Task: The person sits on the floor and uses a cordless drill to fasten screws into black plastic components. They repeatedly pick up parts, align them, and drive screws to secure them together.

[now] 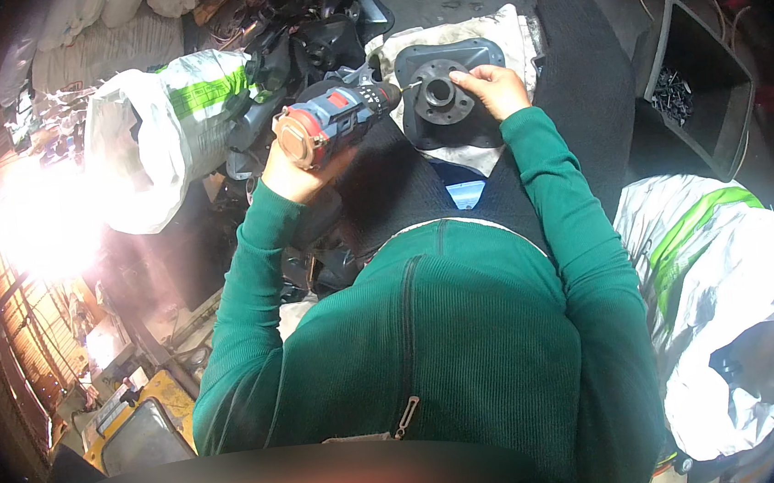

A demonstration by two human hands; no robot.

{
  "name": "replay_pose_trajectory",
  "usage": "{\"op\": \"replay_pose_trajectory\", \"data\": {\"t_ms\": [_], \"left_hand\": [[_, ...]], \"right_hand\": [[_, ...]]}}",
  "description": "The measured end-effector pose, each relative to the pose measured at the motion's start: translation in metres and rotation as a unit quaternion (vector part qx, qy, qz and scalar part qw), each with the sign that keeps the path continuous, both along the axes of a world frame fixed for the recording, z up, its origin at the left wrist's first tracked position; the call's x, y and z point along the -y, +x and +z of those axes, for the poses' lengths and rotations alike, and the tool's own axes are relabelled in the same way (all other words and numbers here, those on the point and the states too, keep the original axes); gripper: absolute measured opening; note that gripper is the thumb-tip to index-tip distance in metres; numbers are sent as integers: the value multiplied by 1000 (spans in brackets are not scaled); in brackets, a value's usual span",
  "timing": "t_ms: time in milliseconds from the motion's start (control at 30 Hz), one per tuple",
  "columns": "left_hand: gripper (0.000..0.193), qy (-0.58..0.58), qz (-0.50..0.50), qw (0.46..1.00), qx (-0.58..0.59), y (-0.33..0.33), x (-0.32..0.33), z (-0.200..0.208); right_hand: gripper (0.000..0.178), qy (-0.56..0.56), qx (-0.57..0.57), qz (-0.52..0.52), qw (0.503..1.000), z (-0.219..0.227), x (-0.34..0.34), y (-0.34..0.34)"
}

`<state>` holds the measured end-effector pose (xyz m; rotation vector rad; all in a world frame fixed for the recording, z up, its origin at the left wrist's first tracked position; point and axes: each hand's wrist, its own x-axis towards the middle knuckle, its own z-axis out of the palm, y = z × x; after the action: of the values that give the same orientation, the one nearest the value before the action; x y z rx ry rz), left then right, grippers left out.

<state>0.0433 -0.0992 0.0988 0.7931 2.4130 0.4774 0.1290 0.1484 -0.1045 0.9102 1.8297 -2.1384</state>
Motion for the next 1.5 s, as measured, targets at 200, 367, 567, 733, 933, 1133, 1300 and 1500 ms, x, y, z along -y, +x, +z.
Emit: {"op": "replay_pose_trajectory", "data": {"t_ms": [200,367,567,733,933,1133,1300,1500], "left_hand": [[56,56,39,995,72,-12,-10,13],[64,58,5,994,92,-28,-16,21],[62,63,-19,998,10,-31,-25,8],[55,65,80,986,129,-32,-38,5],[49,-4,127,982,140,-25,-49,15],[53,-25,123,980,153,-28,-57,14],[58,-16,16,999,47,-39,-46,3],[49,-46,-90,994,28,-51,-46,-8]], "right_hand": [[26,-98,-80,-24,992,27,7,-2],[25,-126,-119,-52,984,38,14,1],[33,-87,-83,-30,992,21,7,-3],[33,-78,-78,-51,993,9,10,-2],[33,-93,-76,-42,992,4,14,-9],[36,-66,-64,-49,995,2,11,-7],[39,-19,-8,-66,998,0,18,5],[36,-16,-24,-133,991,11,33,11]]}}
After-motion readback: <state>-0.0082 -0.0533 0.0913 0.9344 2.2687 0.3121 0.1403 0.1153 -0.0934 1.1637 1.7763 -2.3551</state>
